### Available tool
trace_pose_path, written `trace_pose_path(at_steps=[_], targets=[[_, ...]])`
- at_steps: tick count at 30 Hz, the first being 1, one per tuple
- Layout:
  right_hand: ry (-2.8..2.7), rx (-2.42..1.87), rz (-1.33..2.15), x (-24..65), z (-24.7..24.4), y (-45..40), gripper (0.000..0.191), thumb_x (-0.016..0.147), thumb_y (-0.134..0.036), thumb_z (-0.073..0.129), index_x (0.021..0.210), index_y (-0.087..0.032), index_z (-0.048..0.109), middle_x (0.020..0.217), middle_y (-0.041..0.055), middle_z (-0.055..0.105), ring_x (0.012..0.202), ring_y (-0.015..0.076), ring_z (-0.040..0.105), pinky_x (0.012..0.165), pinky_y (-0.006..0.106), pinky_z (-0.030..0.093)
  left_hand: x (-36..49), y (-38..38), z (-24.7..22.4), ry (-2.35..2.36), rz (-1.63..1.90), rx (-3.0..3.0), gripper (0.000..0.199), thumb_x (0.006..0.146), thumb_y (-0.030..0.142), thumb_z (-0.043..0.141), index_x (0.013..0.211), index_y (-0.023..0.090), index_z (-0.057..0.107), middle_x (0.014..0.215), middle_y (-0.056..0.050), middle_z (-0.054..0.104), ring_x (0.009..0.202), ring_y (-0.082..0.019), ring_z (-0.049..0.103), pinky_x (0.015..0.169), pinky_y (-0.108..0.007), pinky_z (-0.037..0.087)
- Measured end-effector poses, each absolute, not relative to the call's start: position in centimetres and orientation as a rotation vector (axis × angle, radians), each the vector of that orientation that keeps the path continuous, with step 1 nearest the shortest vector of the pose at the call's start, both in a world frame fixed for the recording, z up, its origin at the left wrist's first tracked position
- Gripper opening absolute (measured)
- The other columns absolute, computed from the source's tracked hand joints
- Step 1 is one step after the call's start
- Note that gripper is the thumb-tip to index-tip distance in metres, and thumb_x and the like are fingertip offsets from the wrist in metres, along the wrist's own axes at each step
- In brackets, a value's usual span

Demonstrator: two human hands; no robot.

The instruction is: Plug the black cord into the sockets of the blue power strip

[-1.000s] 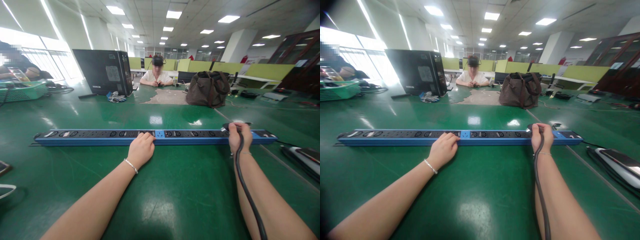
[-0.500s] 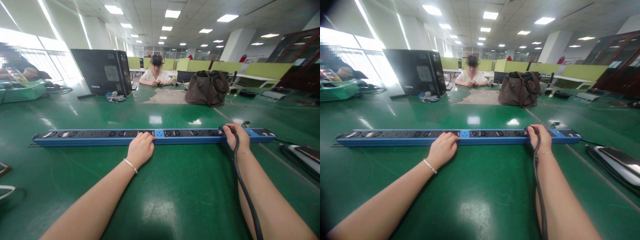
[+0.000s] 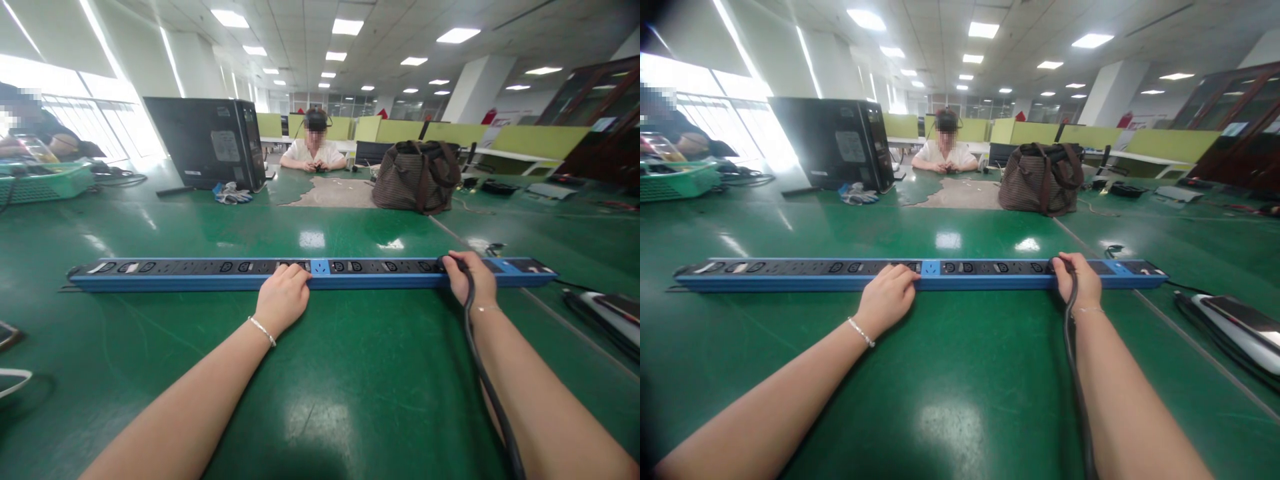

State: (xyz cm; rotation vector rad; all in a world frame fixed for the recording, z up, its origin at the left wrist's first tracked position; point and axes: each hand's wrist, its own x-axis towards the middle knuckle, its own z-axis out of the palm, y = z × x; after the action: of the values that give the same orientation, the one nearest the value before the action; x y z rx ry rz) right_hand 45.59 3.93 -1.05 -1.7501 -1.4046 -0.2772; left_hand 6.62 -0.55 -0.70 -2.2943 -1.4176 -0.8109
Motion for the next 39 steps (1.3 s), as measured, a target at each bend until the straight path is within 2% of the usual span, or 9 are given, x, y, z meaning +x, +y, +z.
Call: trace_pose_path(at_steps=[6, 12, 16, 25, 30, 39], targets=[[-1.441, -1.898, -0.366, 45.3, -0.7, 3.1, 0.034, 0.077, -0.046, 0.048, 0.098, -0.024, 0.063, 0.085, 0.0075, 0.068, 0.08, 0.0246, 0.061, 0.07, 0.032, 0.044, 6.7, -0.6, -0.6, -1.425, -0.8, -2.298, 0.024, 0.083, 0.017, 0.043, 0.092, 0.019, 0.066, 0.088, -0.005, 0.064, 0.081, -0.019, 0.053, 0.076, -0.032, 0.046], [-1.535, -1.818, -0.439, 45.2, -0.9, 2.5, 0.034, 0.078, -0.038, 0.046, 0.104, -0.023, 0.063, 0.101, 0.0062, 0.068, 0.09, 0.0238, 0.062, 0.078, 0.031, 0.045, 6.7, -0.7, -0.6, -1.438, -0.789, -2.3, 0.024, 0.083, 0.017, 0.043, 0.093, 0.019, 0.066, 0.088, -0.005, 0.064, 0.081, -0.019, 0.052, 0.077, -0.032, 0.046], [-1.54, -1.823, -0.466, 45.6, -1.2, 2.6, 0.038, 0.078, -0.039, 0.044, 0.105, -0.021, 0.064, 0.102, 0.0075, 0.068, 0.091, 0.0251, 0.062, 0.079, 0.032, 0.045, 6.7, -0.6, -0.6, -1.431, -0.798, -2.303, 0.024, 0.083, 0.016, 0.044, 0.092, 0.018, 0.066, 0.087, -0.005, 0.064, 0.081, -0.019, 0.052, 0.078, -0.032, 0.046], [-1.547, -1.941, -0.455, 46.3, -1.2, 2.4, 0.04, 0.078, -0.047, 0.046, 0.108, -0.028, 0.063, 0.088, 0.0066, 0.069, 0.074, 0.0262, 0.062, 0.065, 0.035, 0.046, 6.7, -0.7, -0.5, -1.446, -0.808, -2.305, 0.024, 0.083, 0.017, 0.044, 0.092, 0.019, 0.066, 0.088, -0.004, 0.065, 0.08, -0.019, 0.053, 0.078, -0.032, 0.045], [-1.493, -1.996, -0.423, 45.9, -1.4, 1.8, 0.047, 0.079, -0.052, 0.045, 0.117, -0.03, 0.059, 0.083, 0.0068, 0.068, 0.065, 0.0247, 0.06, 0.059, 0.035, 0.045, 6.7, -0.8, -0.5, -1.449, -0.815, -2.308, 0.025, 0.084, 0.017, 0.043, 0.093, 0.019, 0.065, 0.09, -0.004, 0.065, 0.082, -0.019, 0.053, 0.081, -0.032, 0.045], [-1.45, -2.007, -0.418, 45.6, -1.1, 1.7, 0.046, 0.077, -0.051, 0.047, 0.115, -0.03, 0.062, 0.068, 0.0046, 0.063, 0.056, 0.0212, 0.055, 0.058, 0.037, 0.045, 6.7, -0.8, -0.6, -1.455, -0.822, -2.301, 0.024, 0.083, 0.017, 0.043, 0.093, 0.019, 0.065, 0.09, -0.004, 0.065, 0.083, -0.019, 0.053, 0.081, -0.031, 0.045]])
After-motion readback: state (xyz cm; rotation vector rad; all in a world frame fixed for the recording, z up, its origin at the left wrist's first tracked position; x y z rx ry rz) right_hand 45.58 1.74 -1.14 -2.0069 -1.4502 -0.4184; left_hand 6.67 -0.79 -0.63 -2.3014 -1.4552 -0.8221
